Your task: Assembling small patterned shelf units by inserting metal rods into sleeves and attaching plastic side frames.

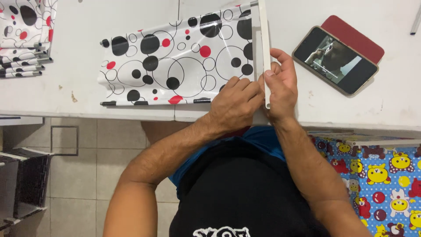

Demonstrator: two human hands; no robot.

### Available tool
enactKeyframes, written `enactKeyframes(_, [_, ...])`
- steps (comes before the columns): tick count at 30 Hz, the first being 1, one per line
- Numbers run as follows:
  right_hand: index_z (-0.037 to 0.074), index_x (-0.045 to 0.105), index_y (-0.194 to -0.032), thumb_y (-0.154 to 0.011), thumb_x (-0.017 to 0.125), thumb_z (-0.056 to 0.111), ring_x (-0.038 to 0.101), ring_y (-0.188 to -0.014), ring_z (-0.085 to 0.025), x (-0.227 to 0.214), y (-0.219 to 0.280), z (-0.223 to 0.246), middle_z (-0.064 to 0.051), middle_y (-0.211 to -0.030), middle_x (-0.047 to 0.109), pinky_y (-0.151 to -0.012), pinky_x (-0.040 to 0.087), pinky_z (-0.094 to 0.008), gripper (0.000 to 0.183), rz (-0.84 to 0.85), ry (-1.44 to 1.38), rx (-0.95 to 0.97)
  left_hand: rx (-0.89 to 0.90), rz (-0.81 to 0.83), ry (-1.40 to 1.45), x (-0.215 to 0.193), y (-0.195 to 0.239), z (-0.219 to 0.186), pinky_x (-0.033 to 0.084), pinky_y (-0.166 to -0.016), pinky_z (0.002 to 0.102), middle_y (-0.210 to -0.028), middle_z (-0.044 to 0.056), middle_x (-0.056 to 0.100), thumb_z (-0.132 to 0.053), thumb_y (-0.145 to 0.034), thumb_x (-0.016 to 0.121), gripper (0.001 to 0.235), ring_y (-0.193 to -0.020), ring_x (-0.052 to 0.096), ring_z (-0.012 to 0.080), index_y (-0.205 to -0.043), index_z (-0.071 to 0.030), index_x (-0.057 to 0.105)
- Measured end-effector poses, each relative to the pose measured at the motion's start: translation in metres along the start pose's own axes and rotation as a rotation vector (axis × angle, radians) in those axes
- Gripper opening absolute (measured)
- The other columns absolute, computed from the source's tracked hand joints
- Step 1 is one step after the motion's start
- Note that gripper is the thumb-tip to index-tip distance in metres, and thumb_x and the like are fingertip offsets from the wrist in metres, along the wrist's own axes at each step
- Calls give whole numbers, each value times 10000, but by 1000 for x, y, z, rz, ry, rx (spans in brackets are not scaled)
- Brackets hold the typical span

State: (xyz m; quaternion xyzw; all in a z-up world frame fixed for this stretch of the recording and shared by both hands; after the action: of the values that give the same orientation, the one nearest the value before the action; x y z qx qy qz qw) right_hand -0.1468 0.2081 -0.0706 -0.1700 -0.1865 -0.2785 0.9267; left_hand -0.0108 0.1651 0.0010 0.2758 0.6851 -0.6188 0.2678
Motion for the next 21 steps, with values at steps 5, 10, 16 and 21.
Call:
enactKeyframes(5, [-13,371,-1465,-981,549,9,543,-531,-137,5,1,25,-35,-767,419,-439,421,-223,516,7,125,-11,-21,0,-45,-17,3,-9,437,-707,399,-900,82,561,-101,-1030,477,213,-769,592,276,-1051,-50,682])
enactKeyframes(10, [-49,400,-1478,-891,676,-5,644,-585,-177,11,8,37,-100,-823,529,-517,537,-240,650,40,37,89,-952,246,930,-36,50,-33,627,-770,400,-1027,221,778,-258,-893,788,462,-940,780,347,-1233,28,663])
enactKeyframes(16, [-14,365,-1506,-839,710,-19,687,-659,-240,25,34,38,-132,-848,550,-573,597,-312,750,47,-21,-51,-1346,-752,1213,-33,70,-20,489,-652,134,-913,-1,658,-296,-1037,633,227,-744,628,25,-1101,-95,550])
enactKeyframes(21, [-1,416,-1426,-878,795,69,668,-654,-205,28,36,48,-99,-753,592,-648,574,-298,670,59,393,-203,-1028,-445,764,-56,108,53,518,-946,372,-1062,86,645,-132,-994,699,310,-993,616,162,-1240,-29,541])
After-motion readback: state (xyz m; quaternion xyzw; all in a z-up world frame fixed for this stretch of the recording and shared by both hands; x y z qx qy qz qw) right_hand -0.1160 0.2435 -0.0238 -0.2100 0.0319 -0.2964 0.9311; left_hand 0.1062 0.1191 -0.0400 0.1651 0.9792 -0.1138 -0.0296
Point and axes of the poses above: each hand's wrist, its own y-axis away from the middle knuckle, its own x-axis out of the palm, z = x × y, the point moved 3 cm from there along -y, towards the middle knuckle
